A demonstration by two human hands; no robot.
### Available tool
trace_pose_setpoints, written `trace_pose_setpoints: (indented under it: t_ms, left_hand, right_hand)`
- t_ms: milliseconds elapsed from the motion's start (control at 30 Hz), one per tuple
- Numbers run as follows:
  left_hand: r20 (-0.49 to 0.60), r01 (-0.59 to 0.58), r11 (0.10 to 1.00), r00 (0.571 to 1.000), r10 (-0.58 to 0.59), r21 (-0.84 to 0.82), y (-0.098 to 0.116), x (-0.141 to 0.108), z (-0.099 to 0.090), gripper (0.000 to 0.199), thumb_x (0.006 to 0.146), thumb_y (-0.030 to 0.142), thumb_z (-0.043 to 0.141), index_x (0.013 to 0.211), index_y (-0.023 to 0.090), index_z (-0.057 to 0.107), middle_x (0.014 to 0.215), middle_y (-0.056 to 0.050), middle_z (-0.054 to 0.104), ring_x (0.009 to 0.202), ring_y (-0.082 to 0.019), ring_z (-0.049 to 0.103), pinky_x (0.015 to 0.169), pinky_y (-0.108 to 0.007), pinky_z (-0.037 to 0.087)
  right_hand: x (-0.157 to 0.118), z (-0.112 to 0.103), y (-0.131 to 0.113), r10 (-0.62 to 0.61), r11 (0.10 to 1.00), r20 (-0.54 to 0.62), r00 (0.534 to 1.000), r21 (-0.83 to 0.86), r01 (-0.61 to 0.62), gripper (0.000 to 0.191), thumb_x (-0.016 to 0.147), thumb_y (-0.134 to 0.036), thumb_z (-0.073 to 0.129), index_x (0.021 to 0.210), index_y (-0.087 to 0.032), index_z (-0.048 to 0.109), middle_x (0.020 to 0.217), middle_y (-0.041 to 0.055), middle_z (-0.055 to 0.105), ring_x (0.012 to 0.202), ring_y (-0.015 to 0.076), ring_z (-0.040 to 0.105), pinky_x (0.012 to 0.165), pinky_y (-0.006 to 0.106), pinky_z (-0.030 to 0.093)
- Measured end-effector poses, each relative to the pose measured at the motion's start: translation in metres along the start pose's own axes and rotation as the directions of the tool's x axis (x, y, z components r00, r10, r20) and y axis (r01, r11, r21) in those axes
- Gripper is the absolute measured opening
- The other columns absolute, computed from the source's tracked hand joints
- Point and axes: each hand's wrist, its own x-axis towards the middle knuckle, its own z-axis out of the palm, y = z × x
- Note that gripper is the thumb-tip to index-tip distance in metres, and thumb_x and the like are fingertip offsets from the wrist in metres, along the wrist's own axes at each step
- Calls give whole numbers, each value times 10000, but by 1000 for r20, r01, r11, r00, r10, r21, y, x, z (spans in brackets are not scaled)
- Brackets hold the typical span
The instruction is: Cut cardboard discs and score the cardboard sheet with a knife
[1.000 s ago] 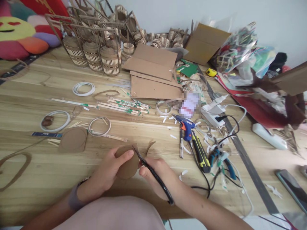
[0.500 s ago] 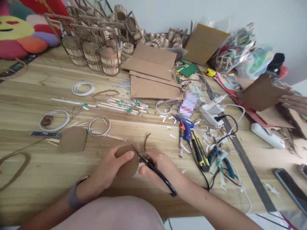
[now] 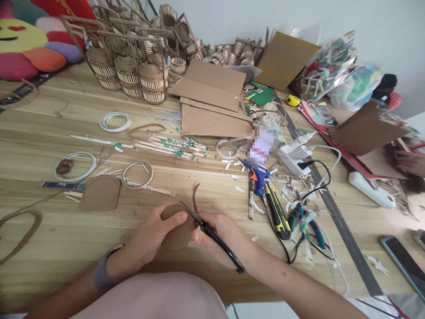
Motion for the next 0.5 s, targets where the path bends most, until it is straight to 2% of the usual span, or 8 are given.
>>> trace_pose_setpoints:
  t_ms: [300,500]
  left_hand:
    - [33,-33,999,999,32,40,-4,2,-1,377,705,451,771,982,196,780,1024,-60,821,1004,-300,731,877,-381,536]
    - [76,-42,997,996,37,58,-3,3,-3,367,724,454,756,981,194,787,1029,-53,820,1000,-290,725,866,-363,534]
  right_hand:
    - [-3,7,7,17,1000,-23,1000,-7,-17,725,886,-892,247,736,-215,460,640,-29,434,563,115,367,500,255,301]
    - [-3,8,9,-16,999,-31,999,38,17,690,918,-854,282,696,-217,425,603,-53,367,536,99,324,484,246,266]
